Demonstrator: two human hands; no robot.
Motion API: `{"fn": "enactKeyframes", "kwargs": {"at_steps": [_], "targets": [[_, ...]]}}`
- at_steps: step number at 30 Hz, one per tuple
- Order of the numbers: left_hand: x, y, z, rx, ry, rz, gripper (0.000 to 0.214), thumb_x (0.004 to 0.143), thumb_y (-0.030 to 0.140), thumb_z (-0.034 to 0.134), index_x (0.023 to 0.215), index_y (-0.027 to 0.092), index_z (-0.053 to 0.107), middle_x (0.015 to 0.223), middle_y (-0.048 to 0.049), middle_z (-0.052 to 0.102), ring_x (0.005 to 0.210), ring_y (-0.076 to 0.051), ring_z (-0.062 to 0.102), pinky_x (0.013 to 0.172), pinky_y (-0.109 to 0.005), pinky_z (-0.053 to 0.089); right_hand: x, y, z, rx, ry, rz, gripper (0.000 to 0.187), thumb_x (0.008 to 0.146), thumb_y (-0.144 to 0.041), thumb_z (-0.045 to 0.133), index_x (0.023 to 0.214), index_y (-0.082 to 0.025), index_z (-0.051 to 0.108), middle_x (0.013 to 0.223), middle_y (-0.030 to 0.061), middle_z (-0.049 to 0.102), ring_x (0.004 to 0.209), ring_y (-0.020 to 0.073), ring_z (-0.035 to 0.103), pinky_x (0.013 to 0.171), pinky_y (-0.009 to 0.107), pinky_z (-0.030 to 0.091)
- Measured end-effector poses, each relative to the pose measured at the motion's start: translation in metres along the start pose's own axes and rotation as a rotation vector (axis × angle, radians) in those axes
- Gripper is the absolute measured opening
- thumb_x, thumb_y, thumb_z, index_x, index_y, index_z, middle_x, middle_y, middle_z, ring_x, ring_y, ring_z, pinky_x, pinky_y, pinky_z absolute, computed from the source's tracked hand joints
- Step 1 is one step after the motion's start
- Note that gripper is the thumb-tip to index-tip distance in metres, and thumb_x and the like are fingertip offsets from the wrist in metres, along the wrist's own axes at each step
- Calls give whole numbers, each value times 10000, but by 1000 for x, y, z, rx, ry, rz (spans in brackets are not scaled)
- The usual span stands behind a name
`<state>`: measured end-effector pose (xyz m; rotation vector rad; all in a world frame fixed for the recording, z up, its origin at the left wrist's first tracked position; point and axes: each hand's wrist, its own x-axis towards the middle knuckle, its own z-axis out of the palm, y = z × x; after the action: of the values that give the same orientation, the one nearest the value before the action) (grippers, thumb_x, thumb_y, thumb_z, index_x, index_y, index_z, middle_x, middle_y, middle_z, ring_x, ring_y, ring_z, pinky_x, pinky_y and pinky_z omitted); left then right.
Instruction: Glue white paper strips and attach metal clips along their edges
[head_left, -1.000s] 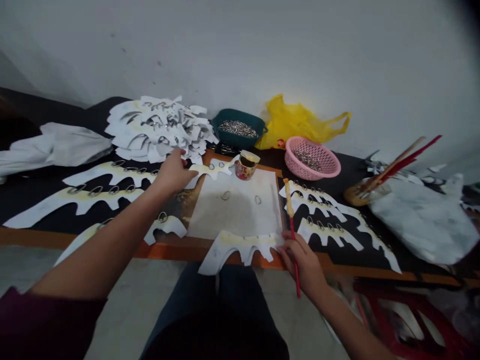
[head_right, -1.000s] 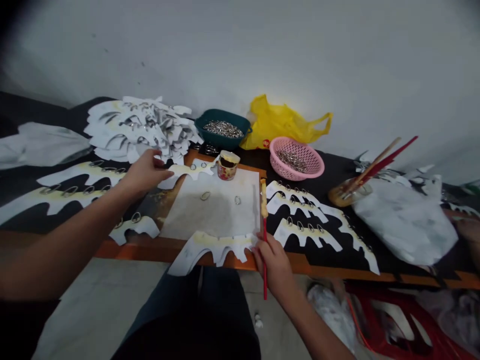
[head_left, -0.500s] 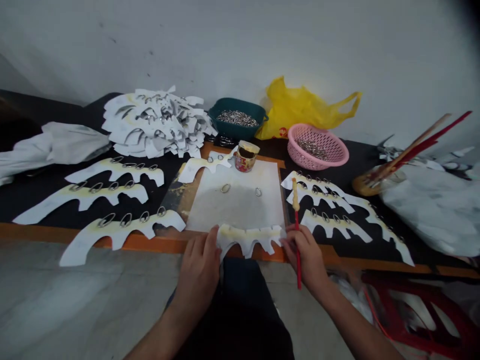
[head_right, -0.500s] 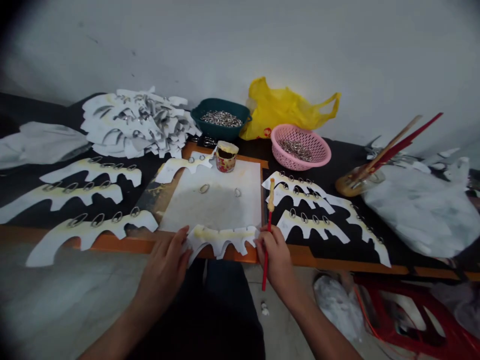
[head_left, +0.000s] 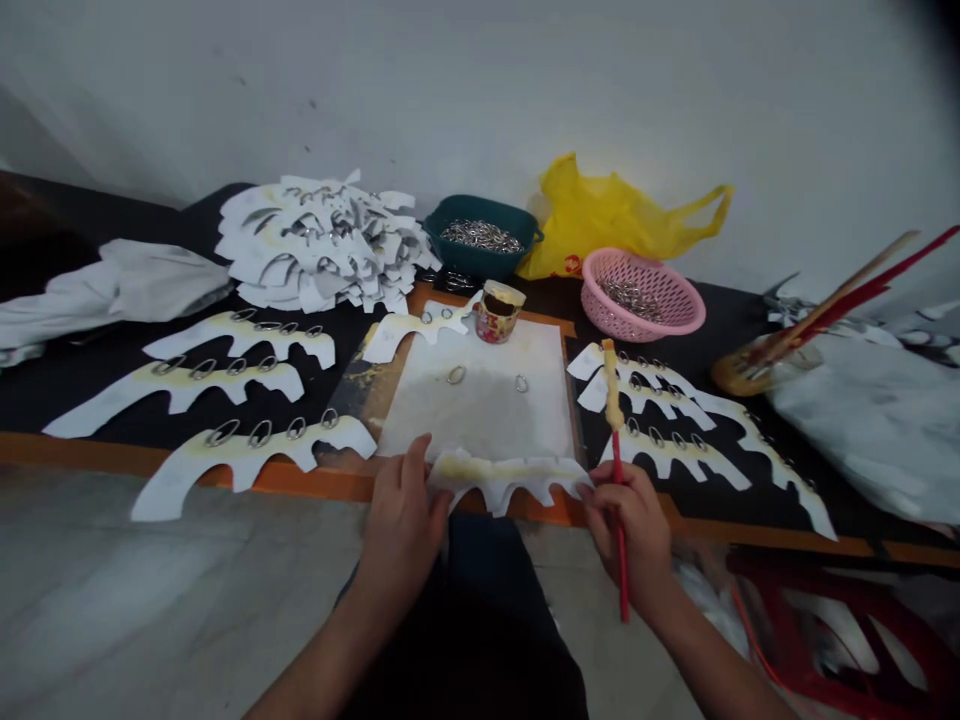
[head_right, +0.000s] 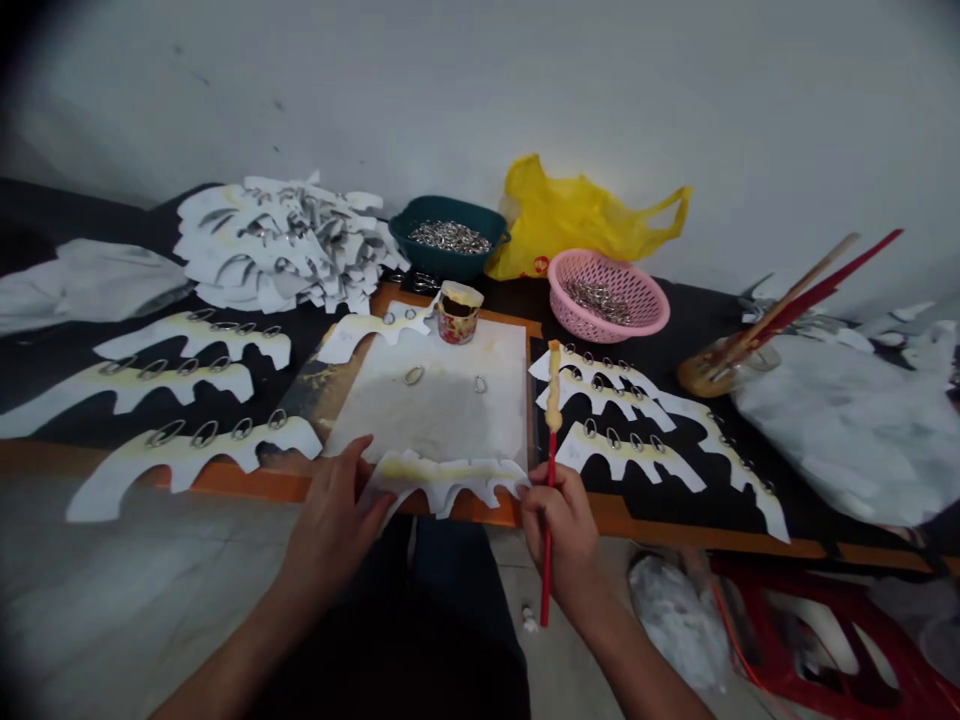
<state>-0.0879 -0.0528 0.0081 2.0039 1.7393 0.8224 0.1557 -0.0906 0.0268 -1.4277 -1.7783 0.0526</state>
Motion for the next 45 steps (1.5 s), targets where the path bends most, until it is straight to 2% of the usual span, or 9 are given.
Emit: {"fn": "enactKeyframes", "kwargs": {"at_steps": [6,11,15,21,24,28,34,39,45], "targets": [[3,6,-15,-322,-22,-162,497,786,267,528,1262,230,389,892,-1,507,808,-156,551,791,-343,483,5,1,-3,9,-26,31,127,783,-91,521,730,-202,490,932,39,489,790,149,546,631,282,481],[18,9,-29,-546,-180,-247,546,764,316,583,1264,245,377,854,21,493,761,-129,549,748,-304,479,3,8,4,-30,-71,39,130,790,-84,492,745,-205,504,937,40,478,793,145,537,631,273,476],[27,23,-41,-597,-260,-209,528,765,301,579,1254,263,386,862,24,495,725,-112,552,688,-264,477,-1,9,3,-65,-51,56,142,784,-72,494,759,-209,520,928,38,488,800,156,531,653,286,461],[53,31,-41,-674,-218,-182,552,752,285,585,1261,277,369,849,37,472,616,-78,524,571,-219,453,14,12,-5,-56,48,52,146,756,-60,528,732,-200,494,929,37,495,821,159,537,696,282,448],[71,15,-27,-595,-155,-211,583,745,289,587,1274,273,344,837,38,476,579,-85,522,539,-230,439,34,15,3,-64,55,7,150,760,-61,522,717,-200,485,917,34,504,835,158,541,713,278,446],[83,-2,-13,-259,-113,-214,604,755,274,572,1305,210,331,872,-6,524,729,-162,575,681,-328,486,53,22,19,-56,-25,-4,135,809,-98,471,726,-202,489,918,41,508,823,153,547,712,277,451],[73,8,-9,263,-89,-60,530,796,196,520,1298,133,359,1190,-171,471,985,-300,555,740,-396,482,51,30,8,-49,16,54,74,857,-222,498,828,-188,556,1019,85,548,980,209,552,852,356,434],[65,6,-8,290,-94,88,459,868,158,401,1317,102,323,1017,-137,589,961,-272,573,800,-381,450,57,31,-17,371,25,194,339,931,-421,355,995,-202,606,1000,89,612,931,225,597,839,405,463],[60,10,-21,283,-267,17,525,896,145,284,1406,129,163,1004,-124,640,828,-246,633,640,-325,447,94,27,-13,805,-86,358,368,926,-463,379,956,-200,635,812,49,649,781,179,630,782,364,508]]}}
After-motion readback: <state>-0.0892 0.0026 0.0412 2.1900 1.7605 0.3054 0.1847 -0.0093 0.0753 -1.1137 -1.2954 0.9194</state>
